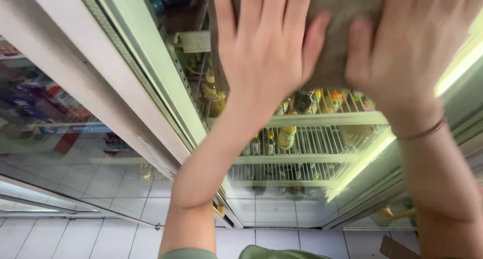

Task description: The person cleans the glass door of a commercial refrigerator using a cloth and a spray bottle. They wipe the surface, spray cleaner, and continue wiping to remove smudges.

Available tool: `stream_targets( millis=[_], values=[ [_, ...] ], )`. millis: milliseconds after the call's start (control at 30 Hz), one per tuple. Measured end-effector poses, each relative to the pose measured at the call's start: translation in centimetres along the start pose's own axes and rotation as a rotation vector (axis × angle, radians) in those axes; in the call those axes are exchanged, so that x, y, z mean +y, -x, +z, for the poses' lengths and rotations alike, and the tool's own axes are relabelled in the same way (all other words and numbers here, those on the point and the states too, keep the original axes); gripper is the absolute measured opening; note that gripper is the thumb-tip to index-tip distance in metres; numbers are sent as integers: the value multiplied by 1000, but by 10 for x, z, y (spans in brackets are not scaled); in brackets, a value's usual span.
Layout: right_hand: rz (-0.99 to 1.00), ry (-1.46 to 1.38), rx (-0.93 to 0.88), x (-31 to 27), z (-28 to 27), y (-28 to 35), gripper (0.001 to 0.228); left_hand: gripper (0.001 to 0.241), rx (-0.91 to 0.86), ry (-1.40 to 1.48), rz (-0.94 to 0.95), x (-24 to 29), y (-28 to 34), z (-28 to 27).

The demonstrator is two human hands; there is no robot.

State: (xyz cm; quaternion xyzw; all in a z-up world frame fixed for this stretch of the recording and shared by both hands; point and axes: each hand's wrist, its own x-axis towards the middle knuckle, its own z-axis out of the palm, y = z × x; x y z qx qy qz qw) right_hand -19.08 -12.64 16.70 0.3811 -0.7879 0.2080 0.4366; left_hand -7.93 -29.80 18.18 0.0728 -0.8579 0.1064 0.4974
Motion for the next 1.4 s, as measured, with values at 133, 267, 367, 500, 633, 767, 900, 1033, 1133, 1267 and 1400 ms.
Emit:
stream_targets(
  millis=[133,267,367,500,633,767,900,1033,1133,1267,1400],
  values=[
    [-163,111,88,17,62,98,70,56,119,-34,3,33,95,57],
    [-165,105,74,27,103,172,70,57,174,-58,-8,61,156,98],
    [-140,89,35,24,87,160,69,56,141,-44,-21,67,138,88],
    [-102,87,69,43,29,71,67,51,114,-30,-14,69,50,51],
    [20,44,-35,50,-10,32,62,46,-100,-8,-90,77,0,22],
    [-79,109,88,69,20,65,65,46,-135,15,-120,87,21,55],
    [-65,221,59,82,93,176,69,52,130,-43,-51,112,144,123],
    [-126,144,-74,90,140,302,56,55,67,31,-38,141,277,189],
    [-147,109,-104,100,144,323,56,58,12,99,-91,155,299,198],
    [-2,189,-203,127,106,253,63,56,48,78,-49,161,205,167],
    [-38,129,-47,167,39,162,54,53,90,42,-12,168,82,119]
  ],
)
